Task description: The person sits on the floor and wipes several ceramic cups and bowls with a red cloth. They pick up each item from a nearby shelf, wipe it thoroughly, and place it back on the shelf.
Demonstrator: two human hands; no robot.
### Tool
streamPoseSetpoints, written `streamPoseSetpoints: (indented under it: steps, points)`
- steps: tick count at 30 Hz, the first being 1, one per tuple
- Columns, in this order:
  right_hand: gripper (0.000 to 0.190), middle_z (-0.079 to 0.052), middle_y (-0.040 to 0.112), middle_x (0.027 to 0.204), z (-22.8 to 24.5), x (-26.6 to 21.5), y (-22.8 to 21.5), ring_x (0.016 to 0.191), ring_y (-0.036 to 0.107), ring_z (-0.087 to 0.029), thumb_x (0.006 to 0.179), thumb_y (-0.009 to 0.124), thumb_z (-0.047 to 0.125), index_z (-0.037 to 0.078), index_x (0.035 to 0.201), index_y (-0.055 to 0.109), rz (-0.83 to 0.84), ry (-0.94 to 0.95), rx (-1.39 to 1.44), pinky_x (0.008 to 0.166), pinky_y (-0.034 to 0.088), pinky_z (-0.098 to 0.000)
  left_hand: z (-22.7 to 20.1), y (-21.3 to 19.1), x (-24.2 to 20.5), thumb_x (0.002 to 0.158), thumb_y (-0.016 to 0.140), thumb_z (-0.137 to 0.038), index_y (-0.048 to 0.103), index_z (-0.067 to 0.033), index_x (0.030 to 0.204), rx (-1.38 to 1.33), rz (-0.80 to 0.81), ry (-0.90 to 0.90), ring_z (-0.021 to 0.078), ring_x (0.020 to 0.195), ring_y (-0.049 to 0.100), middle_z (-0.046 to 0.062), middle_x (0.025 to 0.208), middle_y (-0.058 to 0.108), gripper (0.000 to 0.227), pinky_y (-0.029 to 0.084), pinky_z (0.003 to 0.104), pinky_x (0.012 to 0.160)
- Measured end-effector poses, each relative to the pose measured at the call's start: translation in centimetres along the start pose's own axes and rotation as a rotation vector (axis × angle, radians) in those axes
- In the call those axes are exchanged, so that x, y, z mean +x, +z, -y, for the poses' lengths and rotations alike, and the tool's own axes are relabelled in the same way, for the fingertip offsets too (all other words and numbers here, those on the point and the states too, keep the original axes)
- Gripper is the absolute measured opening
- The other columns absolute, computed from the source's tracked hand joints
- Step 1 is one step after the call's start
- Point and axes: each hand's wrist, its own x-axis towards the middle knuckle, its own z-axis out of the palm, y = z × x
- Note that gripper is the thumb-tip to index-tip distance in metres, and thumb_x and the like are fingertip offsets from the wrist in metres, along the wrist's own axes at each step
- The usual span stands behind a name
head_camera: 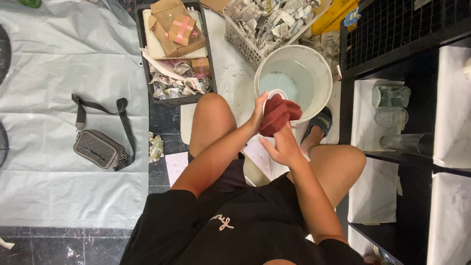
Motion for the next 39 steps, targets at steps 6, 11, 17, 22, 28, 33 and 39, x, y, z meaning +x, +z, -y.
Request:
streamPoseSetpoints:
  steps: [6, 11, 17, 22, 28, 33, 39]
  points:
    - [0.043, -0.022, 0.06, 0.139, -0.5, -0.7, -2.4, 0.128, 0.058, -0.036, 0.103, 0.051, 0.02, 0.001, 0.142, 0.052, -0.245, 0.295, 0.269, 0.116, 0.043, -0.046, 0.2, -0.3, 1.0, 0.102, 0.023, -0.068, 0.052, 0.0068, 0.142, 0.25, -0.335, 0.091, 0.0284, 0.124, 0.062, 0.022, 0.136, 0.062, 0.09, 0.047, 0.04, 0.111]
    - [0.086, -0.025, 0.057, 0.143, 2.4, 2.4, -6.9, 0.131, 0.062, -0.033, 0.101, 0.06, 0.057, 0.001, 0.159, 0.029, -0.611, 0.066, 1.011, 0.116, 0.049, -0.0491, -1.5, 1.6, 0.3, 0.107, 0.016, -0.072, 0.059, 0.0083, 0.139, 0.329, -0.15, 0.235, 0.0319, 0.098, 0.074, 0.029, 0.117, 0.069, 0.096, 0.058, 0.041, 0.086]
    - [0.09, -0.027, 0.04, 0.151, 3.9, 5.7, -10.6, 0.133, 0.04, -0.041, 0.103, 0.054, 0.063, 0.0, 0.158, 0.021, -0.159, -0.03, 0.612, 0.111, 0.033, -0.0507, -1.3, 2.9, 0.5, 0.103, 0.016, -0.071, 0.049, 0.0042, 0.146, 0.247, -0.133, 0.216, 0.0319, 0.12, 0.064, 0.022, 0.146, 0.056, 0.093, 0.051, 0.047, 0.096]
    - [0.072, -0.019, 0.02, 0.173, 4.7, 6.7, -6.0, 0.162, 0.019, -0.037, 0.097, 0.052, 0.035, 0.014, 0.163, 0.035, 0.248, 0.036, -0.154, 0.131, 0.011, -0.051, -0.7, 3.0, -1.4, 0.11, 0.047, -0.042, 0.032, -0.0149, 0.16, 0.219, 0.012, 0.153, 0.0276, 0.154, 0.036, 0.013, 0.164, 0.037, 0.058, 0.03, 0.05, 0.13]
    - [0.072, -0.017, 0.03, 0.169, 4.2, 6.9, -5.6, 0.159, 0.026, -0.036, 0.095, 0.054, 0.021, 0.007, 0.162, 0.032, 0.167, 0.115, -0.135, 0.128, 0.013, -0.0543, -2.7, 7.2, -2.3, 0.104, 0.06, -0.03, 0.048, -0.0098, 0.149, -0.15, 0.152, 0.354, 0.0296, 0.139, 0.053, 0.012, 0.149, 0.055, 0.052, 0.039, 0.048, 0.12]
    - [0.064, -0.022, 0.043, 0.159, 3.3, 7.2, -5.9, 0.151, 0.035, -0.04, 0.101, 0.057, 0.014, 0.003, 0.16, 0.036, 0.083, 0.165, -0.226, 0.122, 0.016, -0.0562, -6.6, 14.0, -3.1, 0.085, 0.071, -0.027, 0.068, -0.0124, 0.116, 1.987, -0.211, 0.368, 0.0251, 0.114, 0.065, 0.007, 0.116, 0.07, 0.034, 0.049, 0.038, 0.099]
    - [0.028, -0.014, 0.076, 0.119, 3.7, 7.2, -7.8, 0.107, 0.075, -0.024, 0.098, 0.07, 0.007, 0.008, 0.126, 0.072, -0.101, 0.332, -0.021, 0.094, 0.056, -0.0316, -8.4, 22.1, -4.7, 0.079, 0.072, -0.031, 0.071, -0.0129, 0.101, 2.117, -0.195, -0.051, 0.026, 0.098, 0.068, 0.006, 0.1, 0.073, 0.028, 0.053, 0.037, 0.085]
